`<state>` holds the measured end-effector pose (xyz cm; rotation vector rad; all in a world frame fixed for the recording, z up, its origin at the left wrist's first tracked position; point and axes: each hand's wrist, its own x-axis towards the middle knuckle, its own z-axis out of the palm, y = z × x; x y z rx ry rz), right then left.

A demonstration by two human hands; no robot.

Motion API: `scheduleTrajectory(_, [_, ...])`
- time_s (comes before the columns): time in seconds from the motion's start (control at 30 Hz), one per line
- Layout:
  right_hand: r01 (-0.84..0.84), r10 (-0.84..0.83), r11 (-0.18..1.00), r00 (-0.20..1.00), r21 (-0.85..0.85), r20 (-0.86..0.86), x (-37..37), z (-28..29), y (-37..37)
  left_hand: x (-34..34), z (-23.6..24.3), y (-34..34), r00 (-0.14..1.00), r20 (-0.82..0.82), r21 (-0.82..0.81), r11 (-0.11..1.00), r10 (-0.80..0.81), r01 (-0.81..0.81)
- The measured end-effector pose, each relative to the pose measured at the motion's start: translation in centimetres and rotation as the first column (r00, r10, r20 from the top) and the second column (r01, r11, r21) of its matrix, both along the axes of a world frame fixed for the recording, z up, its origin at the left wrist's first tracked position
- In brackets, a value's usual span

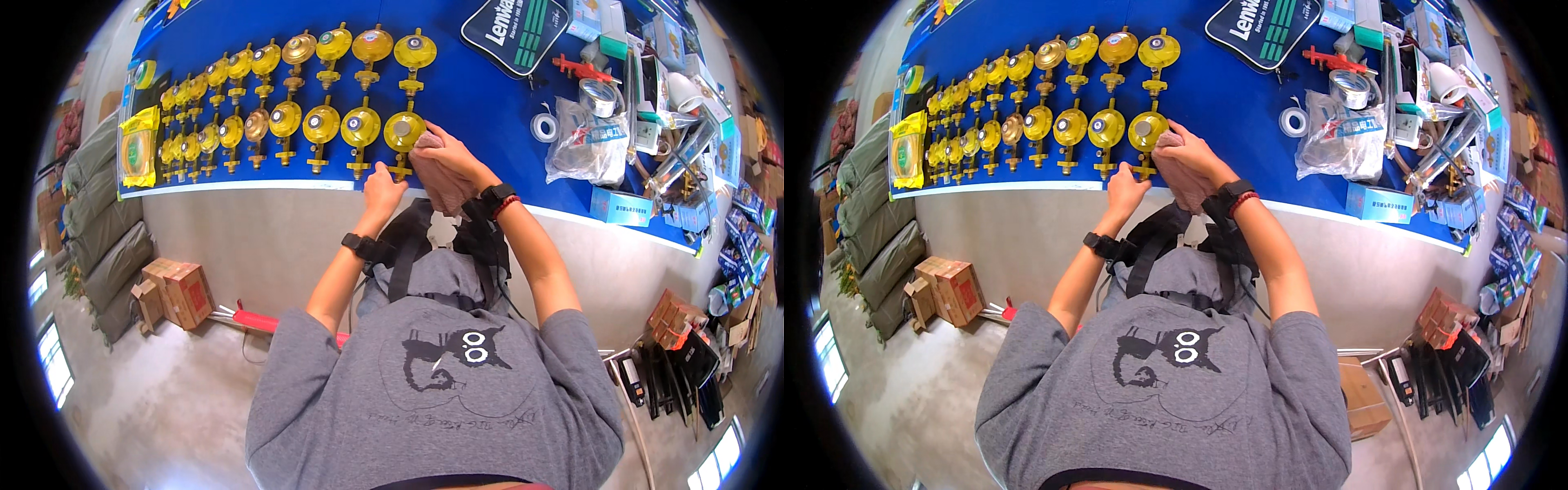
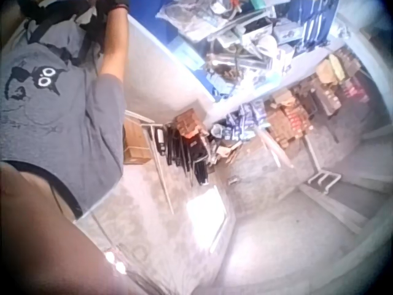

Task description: The person wipes yellow gas regulators with a cloth and places them back onto a blue table.

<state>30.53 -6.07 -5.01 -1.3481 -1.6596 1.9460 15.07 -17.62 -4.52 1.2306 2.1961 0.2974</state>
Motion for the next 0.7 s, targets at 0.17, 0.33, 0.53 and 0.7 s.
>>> scheduleTrajectory(0.17, [-0.044, 0.042, 0.995, 0.999, -0.089, -0.029, 1.0, 1.4, -0.1, -0.5, 0.0, 0.1, 0.997, -0.001, -0.060, 0.995, -0.075, 0.075])
scheduleTrajectory(0.33, [-0.092, 0.090, 0.994, 0.996, -0.063, -0.023, 5.4, 3.4, 0.2, -0.2, 4.3, 0.3, 0.941, -0.124, -0.227, 0.932, -0.315, 0.282])
scheduleTrajectory(0.53, [0.155, -0.119, 0.881, 0.987, 0.447, -0.107, 8.5, 7.8, 5.0, 3.3, 9.1, 7.7, 0.860, 0.073, 0.438, 0.791, -0.505, 0.427])
scheduleTrajectory(0.7, [-0.043, -0.239, 0.556, 0.948, 0.830, 0.210, 9.1, 2.8, 8.7, 6.8, 4.8, 20.4, 0.891, 0.100, 0.621, 0.728, -0.443, 0.292])
